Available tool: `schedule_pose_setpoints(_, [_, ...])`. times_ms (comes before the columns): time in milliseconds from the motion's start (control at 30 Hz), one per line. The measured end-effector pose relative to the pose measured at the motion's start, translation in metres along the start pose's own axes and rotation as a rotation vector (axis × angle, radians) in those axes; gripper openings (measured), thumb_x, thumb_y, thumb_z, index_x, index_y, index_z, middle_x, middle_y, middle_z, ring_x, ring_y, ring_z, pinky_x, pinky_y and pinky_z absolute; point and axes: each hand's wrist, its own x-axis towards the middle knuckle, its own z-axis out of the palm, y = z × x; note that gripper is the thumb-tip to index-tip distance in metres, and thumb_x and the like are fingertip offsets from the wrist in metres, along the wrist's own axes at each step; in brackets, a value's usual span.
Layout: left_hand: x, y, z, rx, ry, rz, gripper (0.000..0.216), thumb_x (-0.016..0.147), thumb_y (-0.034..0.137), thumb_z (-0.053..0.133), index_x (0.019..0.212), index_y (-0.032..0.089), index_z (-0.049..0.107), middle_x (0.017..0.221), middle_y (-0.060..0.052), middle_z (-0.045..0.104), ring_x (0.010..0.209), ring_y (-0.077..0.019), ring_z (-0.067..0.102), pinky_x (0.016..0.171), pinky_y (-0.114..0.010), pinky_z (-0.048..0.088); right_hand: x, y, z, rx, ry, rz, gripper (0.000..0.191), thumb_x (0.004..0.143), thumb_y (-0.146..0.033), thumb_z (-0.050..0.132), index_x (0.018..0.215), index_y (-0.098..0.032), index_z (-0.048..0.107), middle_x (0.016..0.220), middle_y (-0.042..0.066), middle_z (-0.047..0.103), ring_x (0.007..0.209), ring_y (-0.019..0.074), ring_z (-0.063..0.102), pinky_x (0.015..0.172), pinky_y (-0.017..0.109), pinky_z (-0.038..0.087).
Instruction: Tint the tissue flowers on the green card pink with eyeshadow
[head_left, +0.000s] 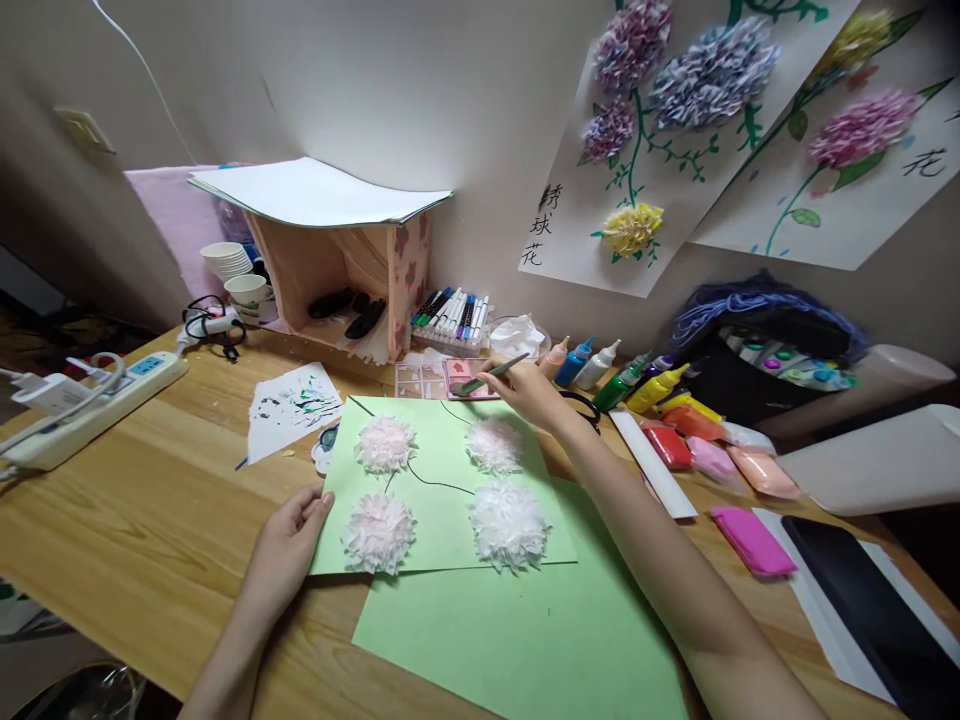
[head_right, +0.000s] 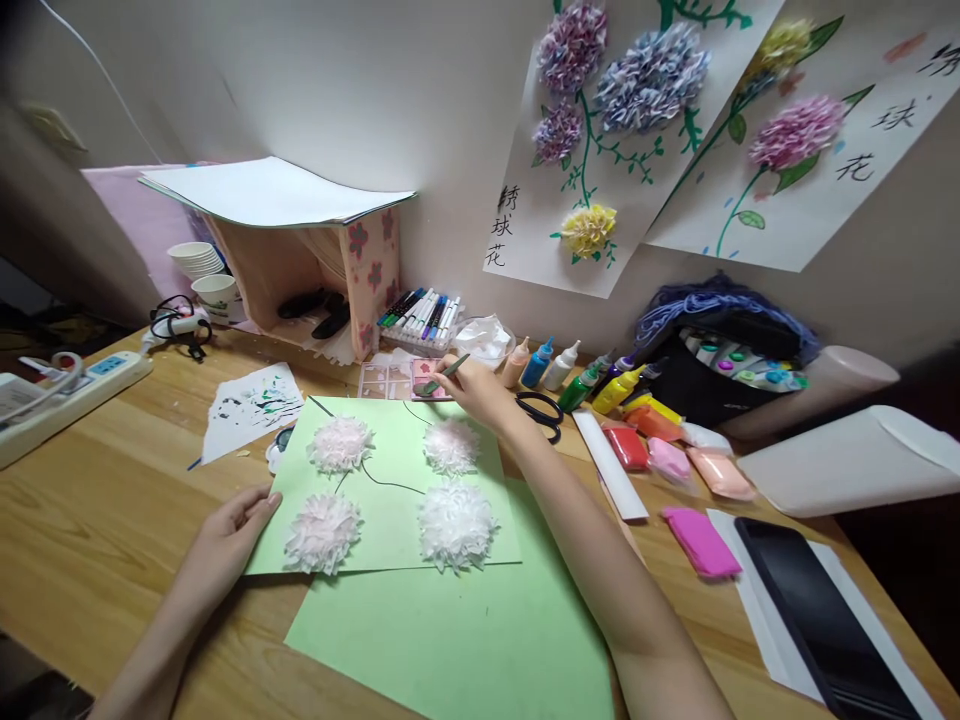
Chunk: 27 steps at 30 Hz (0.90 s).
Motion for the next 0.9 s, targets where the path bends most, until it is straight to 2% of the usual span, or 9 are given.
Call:
schedule_pose_setpoints(167, [0.001, -0.004, 0.000, -0.046, -0.020, -0.037, 0.055, 0.056, 0.055, 0.073, 0.092, 0.014, 0.067, 0.076, -0.006, 0.071, 0.064, -0.0203, 0.063, 0.053, -0.024, 0.049, 0.012, 0.007, 0.011, -0.011, 0.110, 0.136, 0.036, 0.091, -0.049, 0.042, 0.075, -0.019, 0.055, 0.060, 0.003, 0.060, 0.060, 0.0199, 0.058, 0.062, 0.030, 0.040])
schedule_pose_setpoints(267, [0.003, -0.008, 0.000, -0.038, -0.028, -0.043, 0.058, 0.058, 0.057, 0.071, 0.095, 0.013, 0.066, 0.080, -0.007, 0.072, 0.066, -0.0207, 0.063, 0.055, -0.025, 0.048, 0.020, 0.009, 0.009, -0.005, 0.169, 0.221, 0.040, 0.091, -0.048, 0.041, 0.066, -0.020, 0.053, 0.060, 0.005, 0.061, 0.064, 0.0212, 0.060, 0.067, 0.031, 0.040])
schedule_pose_setpoints(367, [0.004, -0.011, 0.000, -0.017, -0.030, -0.045, 0.061, 0.062, 0.060, 0.067, 0.099, 0.012, 0.064, 0.085, -0.008, 0.072, 0.070, -0.0216, 0.063, 0.057, -0.026, 0.049, 0.019, 0.009, 0.003, 0.029, 0.253, 0.199, 0.038, 0.092, -0.045, 0.041, 0.068, -0.019, 0.055, 0.065, 0.004, 0.064, 0.068, 0.0200, 0.060, 0.070, 0.030, 0.040])
schedule_pose_setpoints(433, [0.004, -0.012, 0.001, -0.014, -0.031, -0.055, 0.063, 0.061, 0.061, 0.067, 0.101, 0.012, 0.063, 0.085, -0.009, 0.072, 0.070, -0.0217, 0.063, 0.057, -0.026, 0.048, 0.016, 0.008, 0.001, 0.030, 0.226, 0.133, 0.034, 0.092, -0.044, 0.042, 0.075, -0.019, 0.057, 0.067, 0.003, 0.064, 0.070, 0.0195, 0.060, 0.069, 0.029, 0.041])
schedule_pose_setpoints(500, [0.004, -0.012, 0.000, -0.019, -0.035, -0.060, 0.064, 0.059, 0.061, 0.068, 0.101, 0.012, 0.063, 0.085, -0.008, 0.072, 0.070, -0.0215, 0.063, 0.057, -0.025, 0.047, 0.013, 0.008, 0.002, 0.020, 0.132, 0.072, 0.032, 0.092, -0.045, 0.042, 0.081, -0.019, 0.058, 0.065, 0.002, 0.063, 0.066, 0.0191, 0.060, 0.066, 0.028, 0.041])
schedule_pose_setpoints(567, [0.004, -0.012, 0.000, -0.031, -0.039, -0.060, 0.063, 0.059, 0.059, 0.069, 0.101, 0.012, 0.063, 0.084, -0.007, 0.072, 0.070, -0.0209, 0.062, 0.057, -0.024, 0.047, 0.011, 0.009, 0.004, 0.018, 0.080, 0.069, 0.033, 0.091, -0.047, 0.043, 0.083, -0.019, 0.058, 0.063, 0.002, 0.062, 0.063, 0.0190, 0.060, 0.063, 0.028, 0.041])
schedule_pose_setpoints(633, [0.003, -0.012, 0.000, -0.040, -0.044, -0.057, 0.061, 0.059, 0.058, 0.070, 0.100, 0.013, 0.063, 0.084, -0.006, 0.071, 0.069, -0.0201, 0.062, 0.057, -0.024, 0.046, 0.012, 0.011, 0.005, 0.026, 0.108, 0.110, 0.035, 0.090, -0.048, 0.043, 0.080, -0.019, 0.059, 0.063, 0.003, 0.064, 0.063, 0.0196, 0.061, 0.063, 0.029, 0.043])
schedule_pose_setpoints(767, [0.003, -0.013, 0.000, -0.042, -0.048, -0.063, 0.061, 0.060, 0.058, 0.069, 0.101, 0.012, 0.063, 0.082, -0.006, 0.071, 0.068, -0.0192, 0.060, 0.055, -0.023, 0.045, 0.012, 0.017, 0.003, 0.086, 0.276, 0.178, 0.035, 0.090, -0.047, 0.042, 0.081, -0.019, 0.061, 0.072, 0.005, 0.068, 0.072, 0.0207, 0.064, 0.070, 0.030, 0.045])
schedule_pose_setpoints(900, [0.004, -0.013, 0.000, -0.036, -0.047, -0.062, 0.061, 0.061, 0.058, 0.069, 0.101, 0.012, 0.062, 0.082, -0.006, 0.071, 0.067, -0.0181, 0.059, 0.055, -0.022, 0.045, 0.012, 0.023, 0.003, 0.141, 0.256, 0.221, 0.037, 0.088, -0.050, 0.045, 0.079, -0.019, 0.062, 0.070, 0.005, 0.069, 0.070, 0.0211, 0.064, 0.068, 0.030, 0.047])
